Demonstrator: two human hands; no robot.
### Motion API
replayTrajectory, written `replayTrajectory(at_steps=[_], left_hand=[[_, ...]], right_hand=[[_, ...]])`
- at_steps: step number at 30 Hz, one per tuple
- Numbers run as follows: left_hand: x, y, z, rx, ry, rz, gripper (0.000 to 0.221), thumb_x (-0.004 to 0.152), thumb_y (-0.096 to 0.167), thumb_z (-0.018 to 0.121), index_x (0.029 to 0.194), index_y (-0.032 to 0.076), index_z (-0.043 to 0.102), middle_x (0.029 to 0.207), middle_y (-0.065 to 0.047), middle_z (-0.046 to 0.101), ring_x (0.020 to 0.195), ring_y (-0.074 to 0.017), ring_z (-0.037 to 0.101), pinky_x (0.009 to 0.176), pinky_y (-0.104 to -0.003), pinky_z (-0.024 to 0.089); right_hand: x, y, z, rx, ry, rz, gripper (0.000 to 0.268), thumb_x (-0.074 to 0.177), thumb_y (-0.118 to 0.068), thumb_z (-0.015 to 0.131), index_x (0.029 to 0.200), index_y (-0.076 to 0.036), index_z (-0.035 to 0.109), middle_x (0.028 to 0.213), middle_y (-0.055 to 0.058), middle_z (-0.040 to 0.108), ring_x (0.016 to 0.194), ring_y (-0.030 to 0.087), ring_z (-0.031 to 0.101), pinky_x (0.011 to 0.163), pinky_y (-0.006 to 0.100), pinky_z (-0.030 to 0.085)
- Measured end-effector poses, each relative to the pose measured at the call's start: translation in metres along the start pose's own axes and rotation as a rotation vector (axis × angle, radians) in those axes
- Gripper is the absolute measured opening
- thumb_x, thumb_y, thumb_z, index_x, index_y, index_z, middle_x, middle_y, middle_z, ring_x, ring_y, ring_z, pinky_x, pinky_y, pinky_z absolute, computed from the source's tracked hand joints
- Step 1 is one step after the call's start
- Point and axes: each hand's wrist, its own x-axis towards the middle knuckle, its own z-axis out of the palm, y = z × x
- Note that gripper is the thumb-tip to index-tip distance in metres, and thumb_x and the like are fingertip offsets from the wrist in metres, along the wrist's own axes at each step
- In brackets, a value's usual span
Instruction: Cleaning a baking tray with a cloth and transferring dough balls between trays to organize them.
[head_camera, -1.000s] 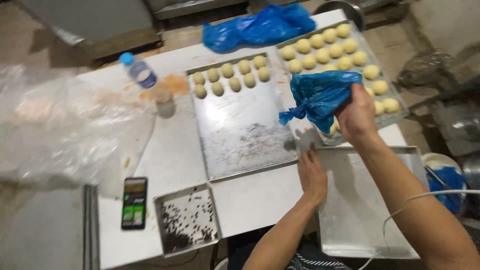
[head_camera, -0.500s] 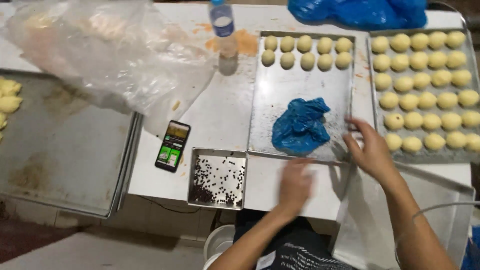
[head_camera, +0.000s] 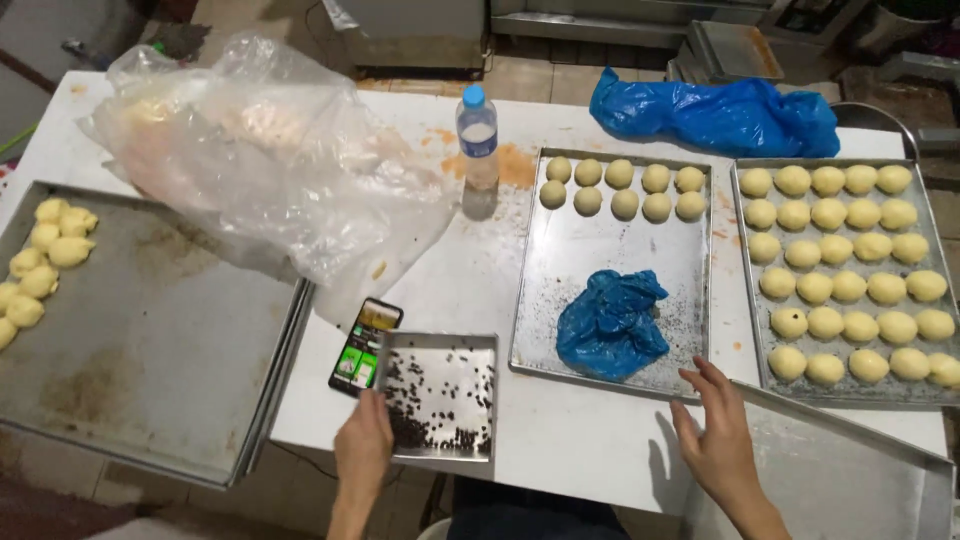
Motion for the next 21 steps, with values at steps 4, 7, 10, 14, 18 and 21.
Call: replayTrajectory(at_steps=[4,7,10,14,18,21], left_hand=[[0.073,-0.013,-0.059,0.073,0.110,-0.140,0.020,0.099,0.032,0.045,0.092,0.014,0.047,0.064,-0.021,0.061,0.060,-0.0471,0.059,0.054,-0.057,0.041],[0.173,-0.031,-0.090,0.103,0.330,-0.010,0.022,0.101,0.027,0.050,0.088,0.009,0.052,0.066,-0.021,0.060,0.061,-0.0484,0.056,0.056,-0.057,0.040],[0.283,-0.024,-0.105,0.069,0.265,-0.003,0.024,0.105,0.023,0.048,0.092,0.003,0.050,0.064,-0.023,0.058,0.059,-0.0492,0.056,0.052,-0.055,0.039],[0.416,-0.035,-0.035,0.026,0.104,-0.003,0.022,0.101,0.021,0.045,0.095,0.003,0.055,0.081,-0.028,0.064,0.079,-0.0533,0.060,0.069,-0.059,0.044],[0.498,-0.080,0.076,0.139,0.177,0.050,0.017,0.094,0.017,0.056,0.091,0.002,0.060,0.072,-0.024,0.066,0.072,-0.0430,0.069,0.059,-0.051,0.054],[0.503,-0.078,0.084,0.192,0.162,-0.002,0.029,0.088,0.027,0.068,0.093,-0.001,0.067,0.079,-0.021,0.065,0.074,-0.0415,0.069,0.061,-0.050,0.055]], right_hand=[[0.022,-0.019,0.016,0.002,0.038,0.042,0.039,0.088,-0.020,0.056,0.125,-0.010,0.055,0.139,0.014,0.047,0.132,0.031,0.043,0.105,0.049,0.038],[0.036,-0.033,0.035,-0.018,0.060,0.042,0.040,0.089,-0.022,0.055,0.126,-0.008,0.054,0.138,0.014,0.048,0.131,0.032,0.044,0.104,0.050,0.036],[0.045,-0.045,0.051,0.004,0.085,0.088,0.042,0.088,-0.021,0.056,0.128,-0.010,0.054,0.140,0.012,0.047,0.131,0.031,0.043,0.106,0.046,0.035],[0.073,-0.053,0.060,-0.092,0.178,-0.005,0.044,0.087,-0.021,0.058,0.129,-0.007,0.052,0.143,0.014,0.047,0.134,0.032,0.043,0.107,0.047,0.035],[0.107,-0.034,0.083,-0.282,0.104,-0.087,0.054,0.085,-0.042,0.058,0.136,-0.024,0.050,0.141,0.016,0.044,0.124,0.042,0.046,0.097,0.055,0.038],[0.112,-0.019,0.115,-0.444,-0.125,-0.028,0.062,0.085,-0.059,0.051,0.141,-0.033,0.042,0.151,0.010,0.031,0.135,0.040,0.030,0.100,0.060,0.033]])
